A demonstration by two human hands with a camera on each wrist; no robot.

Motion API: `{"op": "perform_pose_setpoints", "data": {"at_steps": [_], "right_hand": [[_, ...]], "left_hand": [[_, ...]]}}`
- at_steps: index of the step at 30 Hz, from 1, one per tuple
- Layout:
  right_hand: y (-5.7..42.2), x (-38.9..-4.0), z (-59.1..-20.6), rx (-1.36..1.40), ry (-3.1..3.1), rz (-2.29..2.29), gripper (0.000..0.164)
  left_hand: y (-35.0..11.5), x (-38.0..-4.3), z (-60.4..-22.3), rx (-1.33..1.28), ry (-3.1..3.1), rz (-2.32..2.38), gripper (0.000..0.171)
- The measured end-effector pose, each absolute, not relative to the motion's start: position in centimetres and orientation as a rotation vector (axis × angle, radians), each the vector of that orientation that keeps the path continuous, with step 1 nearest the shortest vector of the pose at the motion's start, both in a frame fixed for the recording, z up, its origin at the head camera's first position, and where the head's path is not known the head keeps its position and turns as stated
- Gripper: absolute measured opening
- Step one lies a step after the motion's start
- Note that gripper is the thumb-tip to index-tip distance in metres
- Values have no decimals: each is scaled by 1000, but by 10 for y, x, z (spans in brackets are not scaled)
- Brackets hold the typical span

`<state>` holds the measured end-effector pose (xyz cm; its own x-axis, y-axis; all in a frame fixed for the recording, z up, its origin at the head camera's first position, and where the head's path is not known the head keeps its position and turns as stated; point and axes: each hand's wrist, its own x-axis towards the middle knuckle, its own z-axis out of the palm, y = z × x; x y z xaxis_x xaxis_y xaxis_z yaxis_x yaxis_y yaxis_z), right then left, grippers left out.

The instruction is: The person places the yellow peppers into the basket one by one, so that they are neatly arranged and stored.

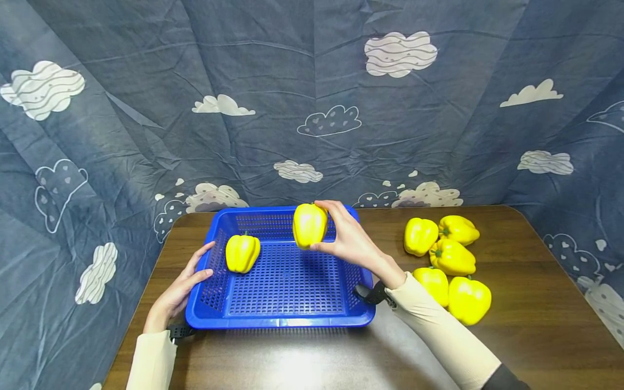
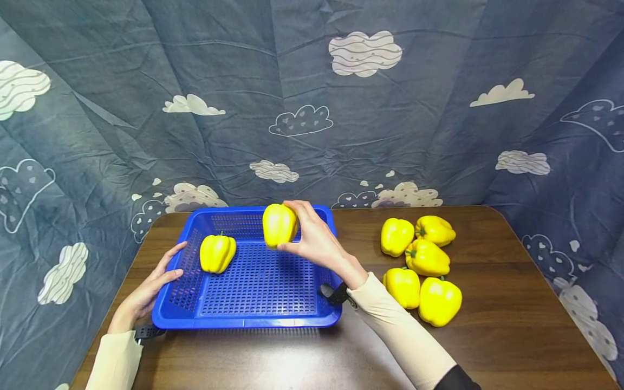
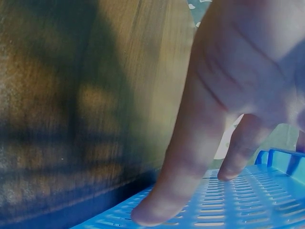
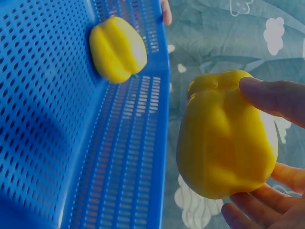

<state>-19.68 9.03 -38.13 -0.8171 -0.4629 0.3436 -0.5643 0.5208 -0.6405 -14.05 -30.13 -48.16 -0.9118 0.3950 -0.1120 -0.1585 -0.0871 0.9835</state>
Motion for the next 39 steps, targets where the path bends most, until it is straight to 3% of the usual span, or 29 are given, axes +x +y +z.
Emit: {"op": "perform_pose_setpoints", "data": {"at_steps": [39], "right_hand": [[14,-206,-421,1023,-2667,1214,83]], "left_hand": [[-301,-140,-479,231,1861,2029,61]]}}
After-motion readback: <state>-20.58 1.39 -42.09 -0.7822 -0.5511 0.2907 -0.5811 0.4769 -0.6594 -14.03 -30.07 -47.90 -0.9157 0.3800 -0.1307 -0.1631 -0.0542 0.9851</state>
